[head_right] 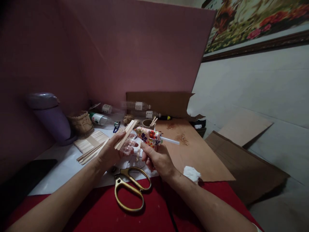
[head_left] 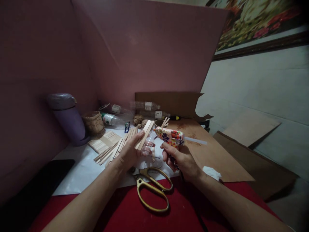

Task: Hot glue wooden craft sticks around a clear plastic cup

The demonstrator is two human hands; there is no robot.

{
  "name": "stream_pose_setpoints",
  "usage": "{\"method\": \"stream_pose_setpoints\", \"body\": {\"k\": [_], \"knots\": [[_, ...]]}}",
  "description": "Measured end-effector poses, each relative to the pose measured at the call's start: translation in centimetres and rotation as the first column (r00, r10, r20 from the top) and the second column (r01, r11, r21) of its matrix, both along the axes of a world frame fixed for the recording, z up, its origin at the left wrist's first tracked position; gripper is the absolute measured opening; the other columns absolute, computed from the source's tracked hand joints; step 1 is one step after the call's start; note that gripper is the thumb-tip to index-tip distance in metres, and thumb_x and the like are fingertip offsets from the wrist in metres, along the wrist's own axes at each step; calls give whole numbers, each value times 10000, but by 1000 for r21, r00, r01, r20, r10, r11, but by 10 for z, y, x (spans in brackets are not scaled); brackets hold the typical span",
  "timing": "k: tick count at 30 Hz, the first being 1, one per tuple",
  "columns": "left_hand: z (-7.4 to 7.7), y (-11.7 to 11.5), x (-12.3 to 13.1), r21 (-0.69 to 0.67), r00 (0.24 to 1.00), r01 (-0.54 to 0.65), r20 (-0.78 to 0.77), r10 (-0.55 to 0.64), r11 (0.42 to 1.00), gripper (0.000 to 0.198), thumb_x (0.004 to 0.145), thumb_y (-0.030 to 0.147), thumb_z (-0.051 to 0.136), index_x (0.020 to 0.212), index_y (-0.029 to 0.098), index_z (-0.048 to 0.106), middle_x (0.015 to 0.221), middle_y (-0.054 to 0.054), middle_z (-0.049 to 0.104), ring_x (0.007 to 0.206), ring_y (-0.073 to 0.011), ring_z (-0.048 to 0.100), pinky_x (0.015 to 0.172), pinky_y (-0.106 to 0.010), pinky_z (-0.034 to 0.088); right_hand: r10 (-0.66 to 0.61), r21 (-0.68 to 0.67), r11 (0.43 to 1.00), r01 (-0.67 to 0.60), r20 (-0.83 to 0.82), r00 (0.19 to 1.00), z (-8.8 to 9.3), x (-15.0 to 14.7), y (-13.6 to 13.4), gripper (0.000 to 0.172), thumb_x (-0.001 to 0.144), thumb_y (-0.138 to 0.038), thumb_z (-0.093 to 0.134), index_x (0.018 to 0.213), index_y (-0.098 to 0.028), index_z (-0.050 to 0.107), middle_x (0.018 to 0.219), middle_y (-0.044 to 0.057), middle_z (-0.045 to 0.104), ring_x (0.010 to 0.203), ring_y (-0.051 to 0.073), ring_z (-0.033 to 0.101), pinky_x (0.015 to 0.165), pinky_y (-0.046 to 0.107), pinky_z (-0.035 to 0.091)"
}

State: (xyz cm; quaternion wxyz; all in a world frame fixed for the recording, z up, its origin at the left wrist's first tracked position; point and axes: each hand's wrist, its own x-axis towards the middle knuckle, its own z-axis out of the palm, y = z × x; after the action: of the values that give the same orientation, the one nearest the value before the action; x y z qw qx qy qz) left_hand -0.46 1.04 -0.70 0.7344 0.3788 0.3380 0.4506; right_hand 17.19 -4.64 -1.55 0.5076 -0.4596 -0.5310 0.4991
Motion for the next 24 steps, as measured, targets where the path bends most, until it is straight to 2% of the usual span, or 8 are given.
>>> {"method": "stream_pose_setpoints", "body": {"k": [7,10,14,17,19,21,22,24], "knots": [[-3,1,1,-8,997,-6,79,7,1000,280,890,356,585,1011,118,667,752,-95,696,572,-160,652,540,-260,550,47,-3,999,-47,-34,998,3,1,-1,480,818,-614,633,701,-148,638,466,-22,528,337,51,379,342,200,263],[-4,0,1,-9,998,7,69,-7,1000,273,888,350,589,1029,130,666,777,-91,702,573,-160,654,525,-257,545,117,-12,993,-118,-73,990,3,1,-2,442,821,-589,646,789,-149,649,539,-16,581,345,45,389,338,198,253],[-4,0,2,-35,998,38,47,-36,999,301,886,374,588,1047,129,655,763,-100,705,569,-176,660,527,-276,554,201,70,979,-192,-159,967,10,4,-3,430,794,-580,686,887,-162,640,593,-17,605,375,53,413,354,199,252],[-1,1,2,-40,999,25,41,-23,999,314,886,388,583,1025,111,637,753,-124,706,576,-176,666,536,-266,553,77,154,986,-58,-125,989,26,18,-1,479,783,-639,666,916,-181,626,559,-43,541,378,65,387,370,214,258],[2,1,1,-27,999,13,34,-12,1000,317,891,399,572,1007,109,630,753,-128,707,546,-159,652,508,-240,532,-160,199,968,155,6,987,36,35,3,504,794,-689,618,850,-188,611,562,-38,507,406,82,393,393,231,271],[6,1,-1,0,1000,-6,18,6,1000,327,898,407,554,1027,114,621,751,-122,707,518,-149,640,462,-219,501,-373,275,915,296,296,879,41,54,9,487,836,-675,577,818,-189,613,619,6,559,458,112,449,447,258,319],[8,1,-2,20,1000,-16,11,16,1000,333,899,409,549,1047,118,615,752,-120,708,510,-148,638,442,-211,485,-437,310,894,323,450,779,41,64,13,460,873,-640,547,872,-188,631,680,39,612,526,144,517,502,274,358],[12,1,-4,66,999,-31,15,30,997,343,890,412,554,1063,121,605,755,-123,710,508,-153,639,417,-202,462,-478,351,876,330,719,504,35,81,19,382,935,-519,502,1006,-172,645,847,105,689,694,204,614,613,300,403]]}}
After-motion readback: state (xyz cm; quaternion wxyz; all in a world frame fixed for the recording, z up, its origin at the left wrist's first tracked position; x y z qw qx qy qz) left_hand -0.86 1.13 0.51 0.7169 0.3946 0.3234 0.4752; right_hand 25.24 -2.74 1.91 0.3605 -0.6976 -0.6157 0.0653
